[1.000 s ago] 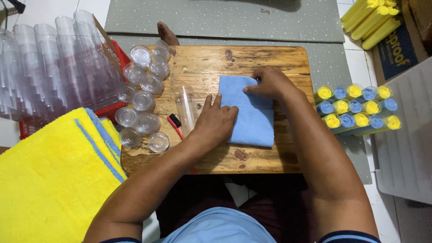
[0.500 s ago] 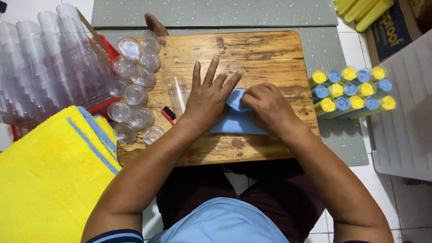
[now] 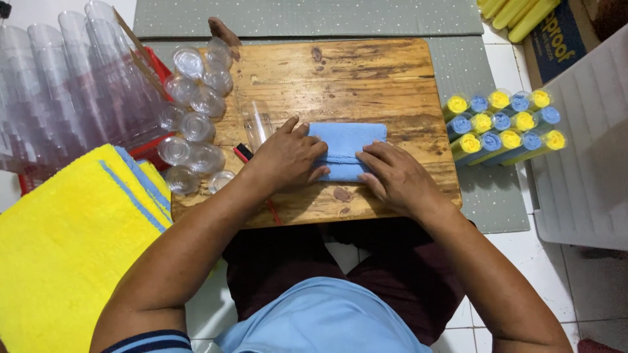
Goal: The person brushes a blue cloth with a red brush, then folds and rolls it tightly. They insert the rolled cloth into a clear plastic tube and secure it with a rubber band.
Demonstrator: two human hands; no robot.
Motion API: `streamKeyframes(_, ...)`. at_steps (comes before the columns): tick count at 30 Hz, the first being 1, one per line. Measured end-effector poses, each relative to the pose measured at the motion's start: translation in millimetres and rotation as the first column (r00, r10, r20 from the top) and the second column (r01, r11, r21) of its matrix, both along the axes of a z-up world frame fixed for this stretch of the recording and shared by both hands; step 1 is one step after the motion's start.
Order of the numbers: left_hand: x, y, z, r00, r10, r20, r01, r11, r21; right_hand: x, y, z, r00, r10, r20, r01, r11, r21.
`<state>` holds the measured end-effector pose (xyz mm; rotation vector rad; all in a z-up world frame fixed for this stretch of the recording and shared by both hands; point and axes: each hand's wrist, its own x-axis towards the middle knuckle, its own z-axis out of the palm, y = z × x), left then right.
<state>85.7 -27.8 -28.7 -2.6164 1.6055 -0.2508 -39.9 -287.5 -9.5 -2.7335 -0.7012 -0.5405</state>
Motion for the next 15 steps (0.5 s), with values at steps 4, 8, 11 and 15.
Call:
streamKeyframes(4, -12.9, -1.4, 5.4, 0.999, 0.049, -0.012, -0.048, 0.997, 0.067, -15.9, 5.1, -12.9, 0.997, -0.064, -0.052, 0.062, 0.997, -0.048)
streamKeyframes(8, -19.8, -12.8, -15.5, 0.994, 0.088, 0.070, -0.091, 0.995, 0.044, -20.0, 7.1, -28.0, 0.993, -0.115, -0.016, 0.113, 0.990, -0.085)
streamKeyframes(11, -23.1, -18.8, -23.3, 0.990, 0.068, 0.127, -0.069, 0.998, 0.000, -15.5, 5.8, -32.3, 0.992, -0.129, -0.008, 0.128, 0.990, -0.058)
streamKeyframes(15, -26.4, -18.4, -32.4, 0.994, 0.079, 0.078, -0.081, 0.996, 0.033, -16.5, 5.4, -38.4, 0.985, -0.169, -0.033, 0.168, 0.985, -0.025)
